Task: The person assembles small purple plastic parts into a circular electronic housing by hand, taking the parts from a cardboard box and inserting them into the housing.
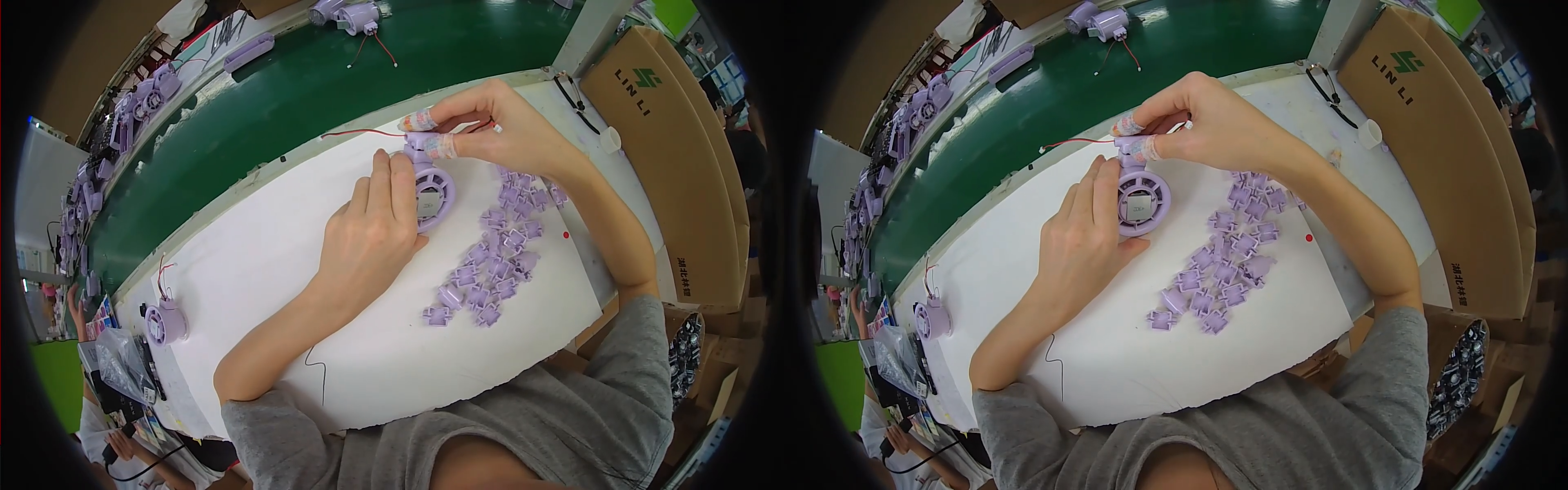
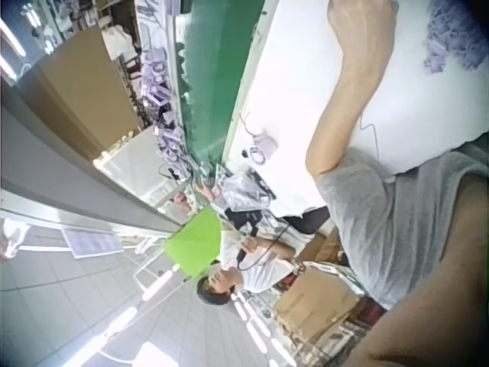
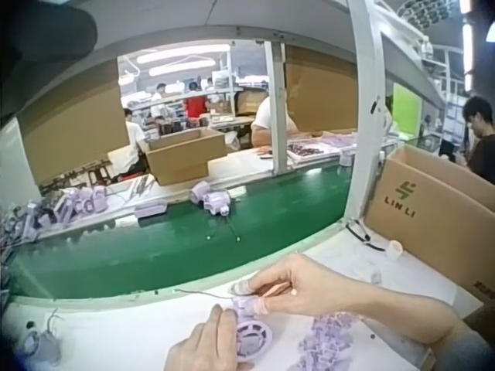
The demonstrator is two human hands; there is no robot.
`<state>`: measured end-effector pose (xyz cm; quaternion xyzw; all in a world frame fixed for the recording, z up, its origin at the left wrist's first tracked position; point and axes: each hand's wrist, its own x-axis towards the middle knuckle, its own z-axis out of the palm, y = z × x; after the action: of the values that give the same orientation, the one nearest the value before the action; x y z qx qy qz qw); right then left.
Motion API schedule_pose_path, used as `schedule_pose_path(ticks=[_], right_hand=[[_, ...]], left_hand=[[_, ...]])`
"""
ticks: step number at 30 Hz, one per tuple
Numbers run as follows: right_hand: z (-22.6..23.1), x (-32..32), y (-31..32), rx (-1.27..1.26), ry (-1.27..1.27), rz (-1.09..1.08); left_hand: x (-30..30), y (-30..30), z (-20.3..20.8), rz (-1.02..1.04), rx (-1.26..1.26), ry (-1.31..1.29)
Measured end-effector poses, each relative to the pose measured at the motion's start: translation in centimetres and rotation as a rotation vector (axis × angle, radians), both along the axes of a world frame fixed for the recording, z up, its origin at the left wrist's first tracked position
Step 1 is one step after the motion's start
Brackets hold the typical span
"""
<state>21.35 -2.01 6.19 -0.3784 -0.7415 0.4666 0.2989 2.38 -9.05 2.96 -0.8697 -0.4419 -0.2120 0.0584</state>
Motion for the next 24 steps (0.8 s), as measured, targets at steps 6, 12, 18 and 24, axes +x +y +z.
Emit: schedule_pose_path(ticks=[6, 12, 18, 24], right_hand=[[1.3, 0.4, -0.1, 0.026, -0.178, 0.03], [0.2, 0.5, 0.1, 0.15, -0.103, 0.073], [1.5, 0.7, 0.2, 0.088, -0.197, 0.108], [1.2, 0.2, -0.4, 0.251, -0.249, 0.107]], left_hand=[[0.2, 0.0, -1.0, -0.003, 0.144, 0.135], [0.3, 0.1, -0.9, -0.053, 0.17, 0.193], [0.6, -0.2, -0.9, -0.01, 0.168, 0.189], [0.3, 0.1, -1.0, -0.017, 0.143, 0.151]])
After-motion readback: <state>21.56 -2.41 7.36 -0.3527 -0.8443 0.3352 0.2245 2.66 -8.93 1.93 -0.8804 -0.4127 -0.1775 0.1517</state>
